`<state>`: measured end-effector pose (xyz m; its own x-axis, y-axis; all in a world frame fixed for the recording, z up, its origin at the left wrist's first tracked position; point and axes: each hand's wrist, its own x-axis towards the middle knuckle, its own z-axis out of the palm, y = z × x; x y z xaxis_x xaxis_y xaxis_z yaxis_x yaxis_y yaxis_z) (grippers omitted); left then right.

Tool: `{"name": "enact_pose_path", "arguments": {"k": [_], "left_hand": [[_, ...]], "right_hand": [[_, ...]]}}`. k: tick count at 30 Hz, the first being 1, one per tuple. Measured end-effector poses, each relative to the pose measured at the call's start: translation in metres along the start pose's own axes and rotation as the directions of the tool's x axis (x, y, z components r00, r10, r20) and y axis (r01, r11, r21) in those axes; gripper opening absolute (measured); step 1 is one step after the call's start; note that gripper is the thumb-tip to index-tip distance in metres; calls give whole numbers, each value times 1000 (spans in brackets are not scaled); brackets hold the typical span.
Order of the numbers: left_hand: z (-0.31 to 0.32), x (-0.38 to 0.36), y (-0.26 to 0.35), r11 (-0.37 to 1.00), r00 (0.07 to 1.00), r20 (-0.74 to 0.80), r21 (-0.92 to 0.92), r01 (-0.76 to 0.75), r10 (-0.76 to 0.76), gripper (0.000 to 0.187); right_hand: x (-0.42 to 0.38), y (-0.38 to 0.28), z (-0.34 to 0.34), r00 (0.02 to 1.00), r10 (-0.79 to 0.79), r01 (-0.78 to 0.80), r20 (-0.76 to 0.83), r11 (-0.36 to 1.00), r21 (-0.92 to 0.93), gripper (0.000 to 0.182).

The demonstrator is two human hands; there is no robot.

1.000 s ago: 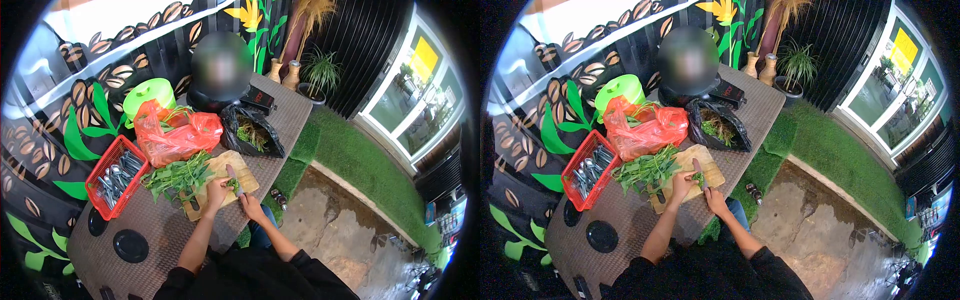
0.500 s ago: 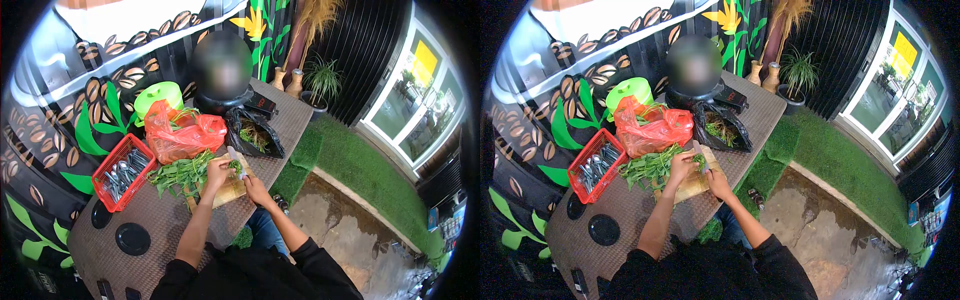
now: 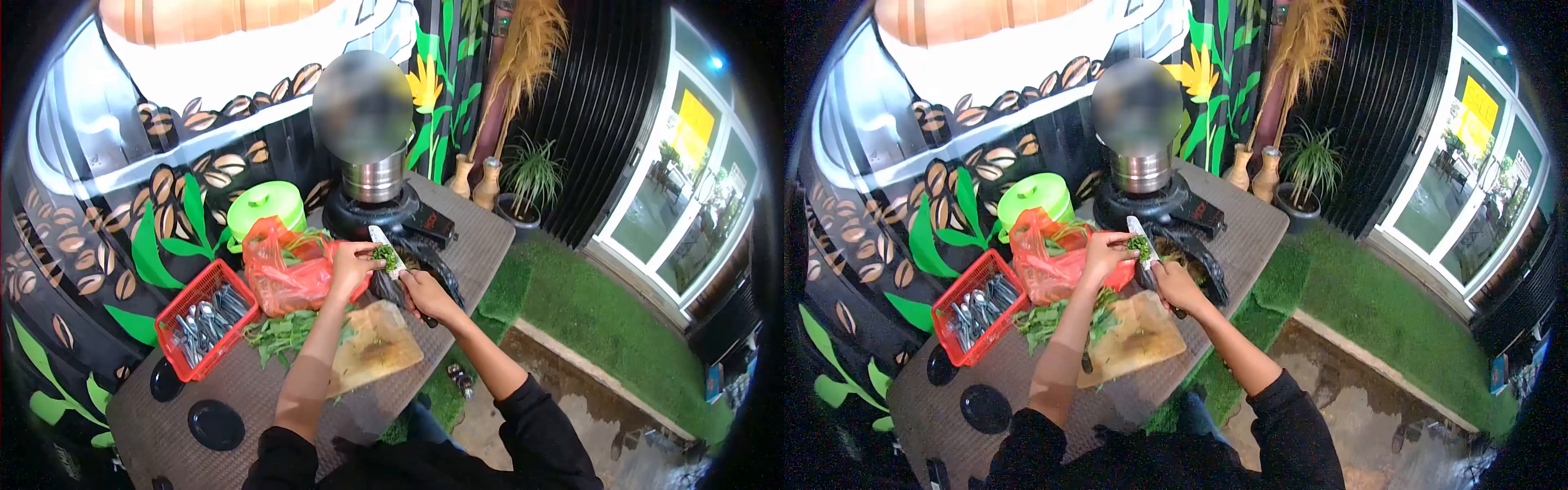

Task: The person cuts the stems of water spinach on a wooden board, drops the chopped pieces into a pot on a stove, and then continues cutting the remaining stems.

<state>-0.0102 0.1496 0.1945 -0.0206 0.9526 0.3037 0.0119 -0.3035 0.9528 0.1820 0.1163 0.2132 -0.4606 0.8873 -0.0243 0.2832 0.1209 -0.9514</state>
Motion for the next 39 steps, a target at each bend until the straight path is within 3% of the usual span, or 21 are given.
{"name": "enact_pose_path", "arguments": {"k": [4,5,6,9,10,12,14,16,17,18,20,21,22,25,27,31,33,34,36,37,39], "left_hand": [[-9,78,19,964,991,-85,254,-84,108,37],[-11,102,23,996,997,-57,75,-40,45,37],[-12,123,33,967,986,-86,225,-122,144,38],[-20,204,38,948,979,-94,283,-147,180,37],[-18,224,51,969,986,-121,232,-83,114,37],[-14,261,69,959,979,-129,255,-124,160,35],[-28,320,42,956,965,-152,234,-176,215,35],[-39,366,14,898,939,-204,404,-177,277,35],[-46,386,-5,889,945,-237,447,-100,226,38],[-44,388,-4,801,933,-141,566,-197,330,41],[-29,380,12,659,962,-156,751,-32,224,45],[-29,388,2,652,950,-148,755,-71,276,45],[-31,398,-5,642,950,-209,767,12,232,41],[-36,415,-23,679,933,-260,734,22,250,37],[-37,418,-28,690,913,-243,722,-56,329,33],[-29,422,-35,635,867,-359,770,66,346,33],[-28,430,-50,652,701,-413,752,-98,582,30],[-28,429,-55,651,700,-415,753,-93,581,30],[-26,427,-62,762,857,-263,614,-205,442,28],[-19,417,-48,691,903,-222,715,-106,369,23],[-11,405,-37,694,932,-179,713,-97,315,20]], "right_hand": [[57,-43,-40,996,-85,85,29,996,16,46],[76,-51,-52,995,-77,72,70,996,60,43],[94,-63,-64,996,-41,33,82,995,94,40],[157,-86,-101,993,-80,71,88,993,98,38],[181,-91,-113,990,-107,99,92,992,81,38],[228,-101,-134,992,-81,72,98,993,91,38],[277,-104,-150,989,-113,107,98,992,63,38],[319,-104,-162,989,-132,138,65,985,-106,39],[350,-91,-168,976,-214,218,40,949,-227,43],[380,-75,-175,956,-289,282,40,881,-381,46],[413,-54,-181,886,-460,342,-54,728,-594,47],[420,-45,-182,823,-559,395,-101,691,-605,47],[429,-41,-185,817,-570,393,-94,668,-632,47],[442,-33,-194,814,-579,432,-54,664,-610,44],[444,-31,-196,920,-392,345,8,799,-492,41],[441,-34,-195,953,-289,300,91,857,-419,41],[437,-36,-193,962,-248,272,111,885,-379,40],[438,-34,-193,962,-248,274,117,885,-376,40],[440,-32,-193,961,-252,277,116,886,-372,40],[440,-33,-194,961,-250,276,116,887,-370,40],[439,-34,-197,979,-175,200,103,915,-351,38]]}}
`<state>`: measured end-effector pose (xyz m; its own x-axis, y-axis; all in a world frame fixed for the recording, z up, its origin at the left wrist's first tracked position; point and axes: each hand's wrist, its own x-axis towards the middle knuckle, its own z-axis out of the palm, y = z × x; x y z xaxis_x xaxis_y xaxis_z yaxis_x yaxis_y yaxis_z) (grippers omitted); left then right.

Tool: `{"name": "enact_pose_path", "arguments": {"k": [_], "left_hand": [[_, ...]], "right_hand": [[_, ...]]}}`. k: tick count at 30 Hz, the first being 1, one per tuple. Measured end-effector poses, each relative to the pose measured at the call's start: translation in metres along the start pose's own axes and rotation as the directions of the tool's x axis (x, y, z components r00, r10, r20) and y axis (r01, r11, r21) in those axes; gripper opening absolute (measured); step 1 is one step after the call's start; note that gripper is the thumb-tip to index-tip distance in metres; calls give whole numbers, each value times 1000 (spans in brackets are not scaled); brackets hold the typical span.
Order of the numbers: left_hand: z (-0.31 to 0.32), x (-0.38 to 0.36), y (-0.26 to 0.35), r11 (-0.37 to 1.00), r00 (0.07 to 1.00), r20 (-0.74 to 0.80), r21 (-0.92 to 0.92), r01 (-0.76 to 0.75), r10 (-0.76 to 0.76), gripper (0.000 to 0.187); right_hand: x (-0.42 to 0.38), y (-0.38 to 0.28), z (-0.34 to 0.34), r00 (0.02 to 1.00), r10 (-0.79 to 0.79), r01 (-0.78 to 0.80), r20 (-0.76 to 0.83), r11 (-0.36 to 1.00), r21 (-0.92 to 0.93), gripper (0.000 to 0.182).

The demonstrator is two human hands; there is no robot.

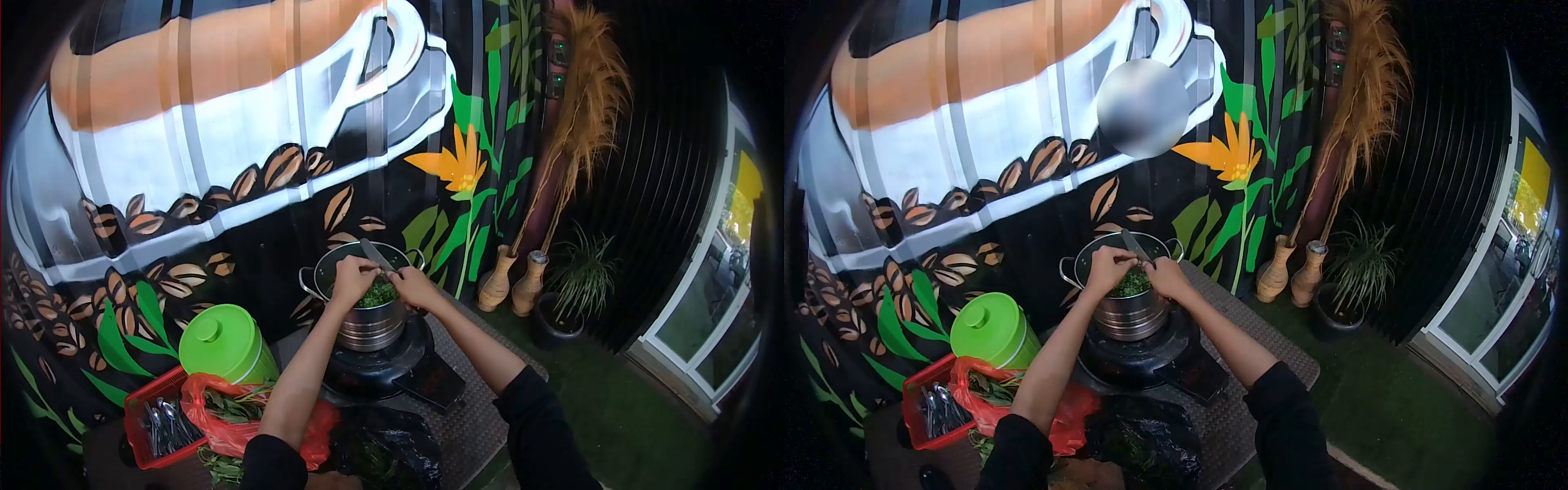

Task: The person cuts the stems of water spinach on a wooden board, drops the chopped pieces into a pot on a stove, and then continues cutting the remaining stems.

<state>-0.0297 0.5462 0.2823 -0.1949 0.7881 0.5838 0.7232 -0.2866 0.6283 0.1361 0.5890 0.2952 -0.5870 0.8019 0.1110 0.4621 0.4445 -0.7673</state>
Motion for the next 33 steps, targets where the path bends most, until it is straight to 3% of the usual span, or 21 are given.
{"name": "enact_pose_path", "arguments": {"k": [3,5,6,7,9,10,13,15,17,18,21,23,24,26,27,29,31,33], "left_hand": [[-12,-7,15,1000,991,130,-2,26,-26,8],[-18,-7,18,899,936,216,402,173,-277,5],[-14,-10,12,896,995,61,442,43,-77,3],[-11,-7,8,896,995,61,442,44,-78,3],[-2,0,5,983,983,-183,185,13,21,18],[2,2,6,999,984,-171,-4,-46,45,23],[6,-1,12,984,977,-116,22,-178,180,21],[6,-7,14,993,989,-89,18,-117,119,21],[3,-11,13,966,996,-8,241,94,-94,18],[3,-13,9,966,995,-10,240,95,-96,18],[2,-15,-1,972,997,22,223,71,-77,14],[4,-14,-5,986,991,-113,161,-53,72,13],[0,-14,4,985,991,-113,161,-55,74,13],[-12,-16,28,973,977,13,102,209,-212,20],[-10,-18,24,972,977,13,100,210,-213,20],[-5,-25,12,919,967,-144,368,-144,209,27],[-11,-32,18,944,988,-103,321,-79,118,31],[-17,-42,26,973,969,-211,216,-82,128,31]], "right_hand": [[2,6,3,998,-49,49,-33,999,-4,37],[-2,6,5,997,-53,54,-52,998,12,37],[-4,5,6,996,-59,61,-68,998,27,37],[-4,5,6,996,-59,61,-67,998,27,37],[-5,3,6,994,-66,67,-82,998,10,37],[-5,3,6,994,-65,66,-83,998,10,37],[-5,3,7,996,-58,58,-68,998,0,37],[-5,1,6,996,-61,62,-72,998,-1,37],[-8,0,5,993,-70,72,-92,997,13,40],[-9,0,6,990,-79,82,-113,996,30,42],[-12,-1,6,990,-83,88,-118,995,36,42],[-13,-1,7,989,-93,97,-118,995,27,42],[-13,0,7,988,-103,106,-116,994,19,42],[-13,1,8,991,-96,98,-98,995,11,40],[-12,4,9,993,-90,90,-78,996,4,38],[-10,10,13,982,-144,139,-124,989,-45,38],[-22,3,15,966,-198,184,-165,978,-94,37],[-40,-7,18,929,-215,138,-301,957,-256,40]]}}
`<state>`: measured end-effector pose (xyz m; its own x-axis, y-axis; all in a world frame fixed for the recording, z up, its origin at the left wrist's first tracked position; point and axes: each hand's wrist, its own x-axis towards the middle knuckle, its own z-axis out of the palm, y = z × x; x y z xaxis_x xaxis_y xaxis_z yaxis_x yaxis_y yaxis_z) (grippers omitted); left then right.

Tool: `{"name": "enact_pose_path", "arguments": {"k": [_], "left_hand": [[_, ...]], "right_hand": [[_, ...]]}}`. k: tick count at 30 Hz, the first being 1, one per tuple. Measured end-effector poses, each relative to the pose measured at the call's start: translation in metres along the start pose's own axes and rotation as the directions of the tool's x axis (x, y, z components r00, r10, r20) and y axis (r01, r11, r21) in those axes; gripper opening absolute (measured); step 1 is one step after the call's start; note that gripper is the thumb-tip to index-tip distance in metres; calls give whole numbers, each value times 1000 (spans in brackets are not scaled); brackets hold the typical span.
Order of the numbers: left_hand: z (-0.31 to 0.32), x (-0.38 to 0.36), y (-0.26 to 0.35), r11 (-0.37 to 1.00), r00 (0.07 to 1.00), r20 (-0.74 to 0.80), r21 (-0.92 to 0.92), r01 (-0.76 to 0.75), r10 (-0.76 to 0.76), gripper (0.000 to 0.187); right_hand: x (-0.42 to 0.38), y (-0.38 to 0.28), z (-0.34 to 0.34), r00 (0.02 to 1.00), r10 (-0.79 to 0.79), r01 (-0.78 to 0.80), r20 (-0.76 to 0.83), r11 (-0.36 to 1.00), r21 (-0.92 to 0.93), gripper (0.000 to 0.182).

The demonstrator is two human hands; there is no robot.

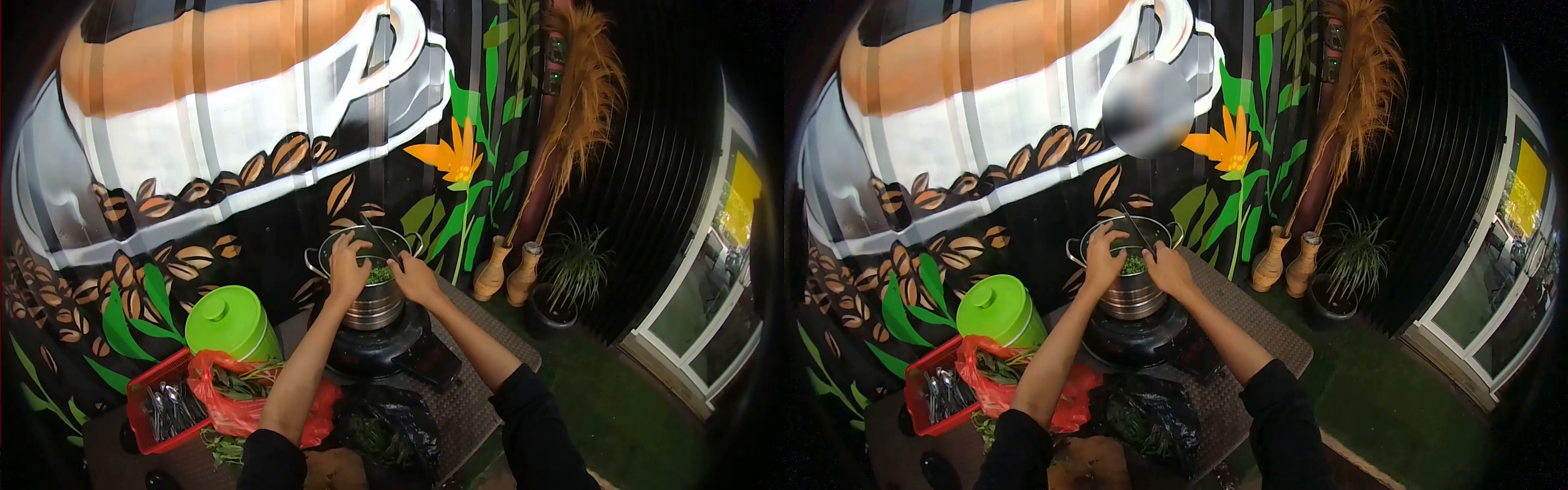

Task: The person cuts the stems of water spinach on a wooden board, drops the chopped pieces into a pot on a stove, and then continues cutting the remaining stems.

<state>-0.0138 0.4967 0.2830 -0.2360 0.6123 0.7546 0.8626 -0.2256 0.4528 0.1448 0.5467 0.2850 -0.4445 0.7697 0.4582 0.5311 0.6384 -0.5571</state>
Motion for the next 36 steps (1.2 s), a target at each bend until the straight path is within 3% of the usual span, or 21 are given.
{"name": "enact_pose_path", "arguments": {"k": [1,2,5,13,18,21,23,24,26,28,30,34,36], "left_hand": [[-7,-4,4,999,999,-12,-33,30,-30,29],[-14,-8,9,999,999,-12,-33,32,-32,29],[-31,-21,13,997,994,-102,-59,41,-47,25],[-89,-63,28,975,988,-146,-221,8,-41,22],[-143,-127,37,894,987,-21,-427,136,-160,17],[-165,-185,23,735,978,94,-648,200,-184,12],[-189,-234,15,632,934,260,-688,357,-245,13],[-199,-261,10,568,899,343,-697,438,-273,13],[-213,-314,-12,605,883,425,-655,452,-200,13],[-237,-361,-24,435,639,724,-502,748,-262,14],[-250,-398,-30,403,476,826,-342,849,-301,16],[-248,-458,-61,491,372,892,-212,845,-255,14],[-244,-471,-66,771,569,799,-232,593,-196,11]], "right_hand": [[-8,-7,-3,1000,-25,24,-11,991,-130,39],[-16,-15,-8,1000,-26,24,-8,991,-130,39],[-37,-29,-15,971,-236,211,-31,914,-347,34],[-98,-67,-14,956,-241,186,-166,938,-291,26],[-184,-113,-12,941,-240,178,-240,951,-252,25],[-250,-144,0,975,-105,72,-195,983,-170,25],[-298,-160,15,981,-55,45,-185,997,-57,25],[-323,-166,22,995,40,-39,-86,999,20,25],[-374,-169,45,984,174,-176,28,980,90,25],[-424,-179,63,953,286,-296,102,950,101,28],[-473,-169,94,960,265,-272,87,958,91,31],[-531,-180,117,908,392,-406,150,910,81,34],[-547,-184,123,844,509,-525,168,848,68,34]]}}
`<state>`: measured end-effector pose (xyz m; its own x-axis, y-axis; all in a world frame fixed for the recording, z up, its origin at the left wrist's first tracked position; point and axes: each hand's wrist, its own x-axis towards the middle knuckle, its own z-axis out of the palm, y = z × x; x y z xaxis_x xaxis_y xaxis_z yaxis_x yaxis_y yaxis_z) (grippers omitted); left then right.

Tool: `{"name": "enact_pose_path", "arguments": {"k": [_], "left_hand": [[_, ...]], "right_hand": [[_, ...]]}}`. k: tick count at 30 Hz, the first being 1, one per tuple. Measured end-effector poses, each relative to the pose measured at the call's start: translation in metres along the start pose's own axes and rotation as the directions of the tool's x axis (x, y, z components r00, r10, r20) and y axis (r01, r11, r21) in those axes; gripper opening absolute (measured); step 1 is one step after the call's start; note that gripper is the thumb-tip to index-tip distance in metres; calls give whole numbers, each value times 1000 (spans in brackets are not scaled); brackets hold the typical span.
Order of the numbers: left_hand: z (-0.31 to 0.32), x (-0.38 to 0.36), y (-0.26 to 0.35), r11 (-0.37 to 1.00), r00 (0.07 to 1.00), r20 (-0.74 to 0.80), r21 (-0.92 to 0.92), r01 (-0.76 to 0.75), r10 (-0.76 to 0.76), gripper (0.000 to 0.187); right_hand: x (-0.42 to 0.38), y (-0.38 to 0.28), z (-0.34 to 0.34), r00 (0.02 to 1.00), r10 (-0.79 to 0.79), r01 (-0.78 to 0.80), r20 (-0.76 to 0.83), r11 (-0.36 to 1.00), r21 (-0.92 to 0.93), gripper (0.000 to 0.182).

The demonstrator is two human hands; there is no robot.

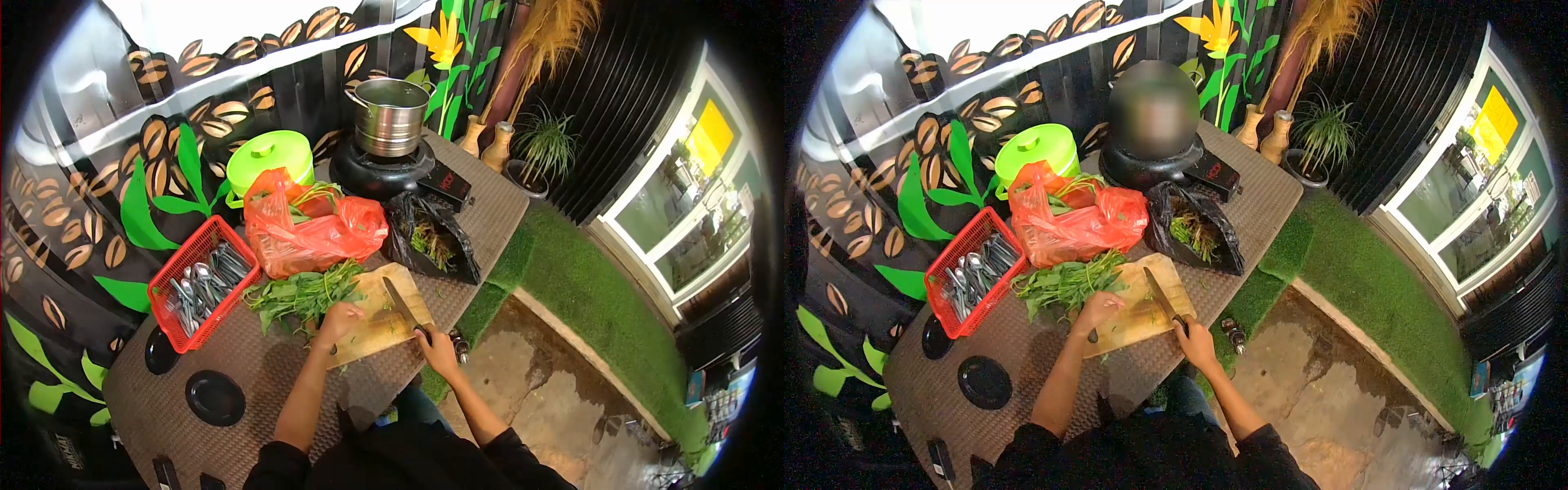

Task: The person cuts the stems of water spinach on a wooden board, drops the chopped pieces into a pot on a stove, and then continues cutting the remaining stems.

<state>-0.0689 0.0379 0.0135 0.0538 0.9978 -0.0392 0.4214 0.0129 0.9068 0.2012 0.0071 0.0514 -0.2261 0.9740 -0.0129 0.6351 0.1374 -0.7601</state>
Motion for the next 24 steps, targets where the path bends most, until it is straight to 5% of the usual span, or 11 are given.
{"name": "enact_pose_path", "arguments": {"k": [4,6,12,15,19,24], "left_hand": [[-4,4,8,982,989,-65,142,-126,136,13],[-8,7,13,993,995,-102,115,-9,21,13],[-15,5,16,967,991,-135,254,12,23,17],[-10,5,2,880,969,-186,471,-55,160,25],[-8,14,-19,867,945,-238,492,-82,225,29],[-5,10,-17,876,930,-295,479,-54,219,31]], "right_hand": [[-21,0,15,999,21,-21,-35,1000,12,31],[-25,2,23,994,-53,50,-99,998,-32,32],[-27,-2,27,1000,-14,14,-19,1000,-20,32],[-34,-14,28,991,-92,106,99,984,-145,33],[-28,-17,36,980,-133,174,147,933,-316,31],[-13,-6,30,994,-99,75,-47,928,-366,28]]}}
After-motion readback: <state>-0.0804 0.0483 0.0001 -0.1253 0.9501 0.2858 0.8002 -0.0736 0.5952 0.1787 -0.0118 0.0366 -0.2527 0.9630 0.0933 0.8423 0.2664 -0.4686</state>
